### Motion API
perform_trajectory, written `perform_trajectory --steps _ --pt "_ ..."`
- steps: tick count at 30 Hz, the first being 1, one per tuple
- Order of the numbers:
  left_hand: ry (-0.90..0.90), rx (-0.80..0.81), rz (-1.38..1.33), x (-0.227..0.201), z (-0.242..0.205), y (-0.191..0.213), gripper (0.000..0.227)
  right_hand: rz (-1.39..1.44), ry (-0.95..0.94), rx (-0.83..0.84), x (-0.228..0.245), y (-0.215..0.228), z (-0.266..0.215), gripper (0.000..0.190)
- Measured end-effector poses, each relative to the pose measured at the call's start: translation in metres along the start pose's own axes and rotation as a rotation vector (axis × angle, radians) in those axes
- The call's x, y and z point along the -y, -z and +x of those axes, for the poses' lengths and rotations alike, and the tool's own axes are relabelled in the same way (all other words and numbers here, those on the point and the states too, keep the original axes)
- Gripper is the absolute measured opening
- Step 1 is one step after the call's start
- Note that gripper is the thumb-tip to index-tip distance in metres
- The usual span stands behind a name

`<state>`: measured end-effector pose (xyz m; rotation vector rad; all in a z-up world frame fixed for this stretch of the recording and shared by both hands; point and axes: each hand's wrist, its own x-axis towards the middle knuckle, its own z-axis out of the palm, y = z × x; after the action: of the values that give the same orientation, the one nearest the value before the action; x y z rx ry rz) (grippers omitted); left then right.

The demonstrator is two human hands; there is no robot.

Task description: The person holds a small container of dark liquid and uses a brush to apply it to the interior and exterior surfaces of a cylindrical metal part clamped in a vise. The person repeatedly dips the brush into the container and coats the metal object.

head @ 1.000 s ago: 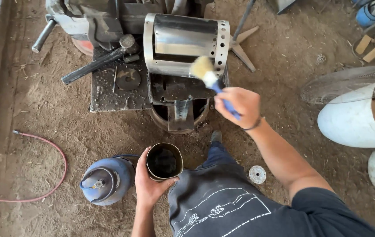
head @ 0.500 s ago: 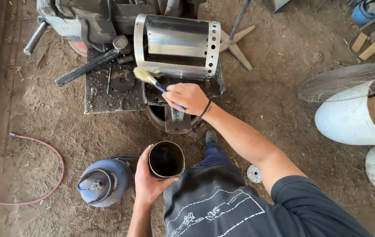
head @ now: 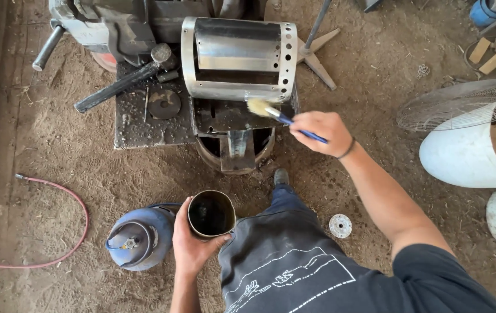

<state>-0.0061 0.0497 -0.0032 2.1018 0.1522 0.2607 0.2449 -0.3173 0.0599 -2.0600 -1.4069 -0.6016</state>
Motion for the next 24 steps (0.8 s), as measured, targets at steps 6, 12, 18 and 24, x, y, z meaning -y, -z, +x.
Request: perform_trajectory --steps 6,12,18,24 --pt "0.023 -0.005 -0.024 -0.009 -0.001 0.006 0.125 0.314 -0.149 -0.236 0.001 0.037 0.024 0.008" --pt "0.084 -0.021 -0.028 -0.008 -0.002 -0.006 0.126 0.326 -0.161 -0.042 -0.013 0.051 -0.005 0.008" --pt "0.073 0.030 0.002 -0.014 0.006 -0.006 0.126 0.330 -0.255 -0.231 -0.008 0.088 0.013 0.006" --pt "0.062 0.042 0.032 -0.019 0.014 -0.012 0.126 0.508 -0.429 -0.069 -0.022 0.092 0.020 0.009"
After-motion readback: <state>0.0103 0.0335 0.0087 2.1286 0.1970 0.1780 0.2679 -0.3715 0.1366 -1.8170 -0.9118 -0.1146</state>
